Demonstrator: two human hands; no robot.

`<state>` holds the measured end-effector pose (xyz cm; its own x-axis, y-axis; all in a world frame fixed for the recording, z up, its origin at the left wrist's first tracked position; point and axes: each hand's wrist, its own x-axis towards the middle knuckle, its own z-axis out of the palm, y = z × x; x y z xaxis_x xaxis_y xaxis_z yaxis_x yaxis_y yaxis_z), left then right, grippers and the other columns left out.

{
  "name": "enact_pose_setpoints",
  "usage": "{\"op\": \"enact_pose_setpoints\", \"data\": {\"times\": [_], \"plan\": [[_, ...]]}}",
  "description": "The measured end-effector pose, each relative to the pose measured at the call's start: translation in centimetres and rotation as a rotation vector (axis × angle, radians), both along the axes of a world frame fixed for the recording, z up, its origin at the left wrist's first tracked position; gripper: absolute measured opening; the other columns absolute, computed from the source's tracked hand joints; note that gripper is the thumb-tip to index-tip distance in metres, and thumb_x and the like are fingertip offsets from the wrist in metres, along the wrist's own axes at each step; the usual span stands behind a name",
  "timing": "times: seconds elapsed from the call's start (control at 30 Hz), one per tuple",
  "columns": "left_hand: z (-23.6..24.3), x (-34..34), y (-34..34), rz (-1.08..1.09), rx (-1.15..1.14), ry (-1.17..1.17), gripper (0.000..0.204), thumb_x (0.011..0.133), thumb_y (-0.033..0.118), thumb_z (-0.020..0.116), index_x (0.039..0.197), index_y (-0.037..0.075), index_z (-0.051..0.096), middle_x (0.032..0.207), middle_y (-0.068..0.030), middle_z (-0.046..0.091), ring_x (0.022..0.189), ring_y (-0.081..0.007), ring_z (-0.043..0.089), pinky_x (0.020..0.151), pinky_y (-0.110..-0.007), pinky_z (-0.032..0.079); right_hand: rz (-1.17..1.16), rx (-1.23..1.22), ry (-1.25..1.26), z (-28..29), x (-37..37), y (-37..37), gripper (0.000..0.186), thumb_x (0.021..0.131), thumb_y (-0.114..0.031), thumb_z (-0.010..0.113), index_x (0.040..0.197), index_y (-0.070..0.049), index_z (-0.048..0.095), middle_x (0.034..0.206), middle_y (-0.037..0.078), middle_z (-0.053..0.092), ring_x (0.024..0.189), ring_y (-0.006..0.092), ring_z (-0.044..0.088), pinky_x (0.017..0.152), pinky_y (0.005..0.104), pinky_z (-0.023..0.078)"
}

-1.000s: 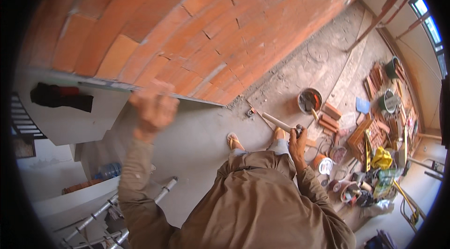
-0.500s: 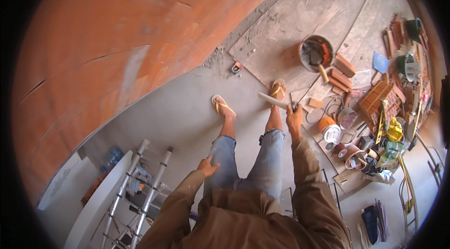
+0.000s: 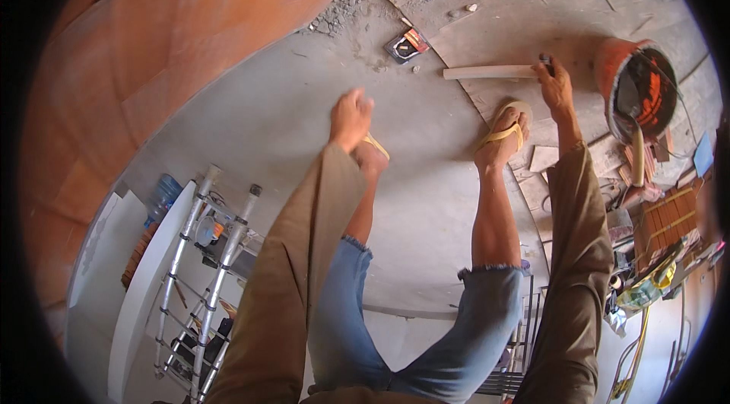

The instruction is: The person measures and marks a terracotta tile, then cuts it with an angle grinder. They apply mortar to the tile and affix it to a curved wall, tapping it into place with a hammer. The person repeats this process for additional tiles, aligning them along a guide string.

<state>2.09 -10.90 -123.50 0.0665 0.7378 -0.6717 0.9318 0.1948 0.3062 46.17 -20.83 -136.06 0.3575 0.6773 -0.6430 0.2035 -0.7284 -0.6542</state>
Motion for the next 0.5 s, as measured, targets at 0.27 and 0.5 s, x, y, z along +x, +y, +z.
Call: {"op": "enact_pose_setpoints", "data": {"times": [0.27,0.5], "plan": [[-13.0,3.8,15.0,0.211,0.323,0.017,0.020,0.092,0.019,0.065,0.093,0.002,0.074,0.076,-0.0102,0.073,0.069,-0.0179,0.069,0.067,-0.033,0.053,-0.076,0.007,-0.376,-1.7,-2.9,1.3,0.047,0.096,-0.026,0.055,0.133,0.003,0.058,0.105,0.018,0.073,0.104,0.0322,0.066,0.095,0.0395,0.047],[-16.7,5.3,17.2,0.305,0.297,0.049,0.014,0.089,0.015,0.069,0.090,0.003,0.076,0.070,-0.0078,0.072,0.061,-0.0142,0.066,0.058,-0.031,0.051,0.014,0.138,-0.633,-1.9,-2.9,-1.1,0.034,0.099,-0.022,0.057,0.127,-0.006,0.066,0.115,0.012,0.069,0.116,0.0306,0.056,0.102,0.0397,0.041]]}}
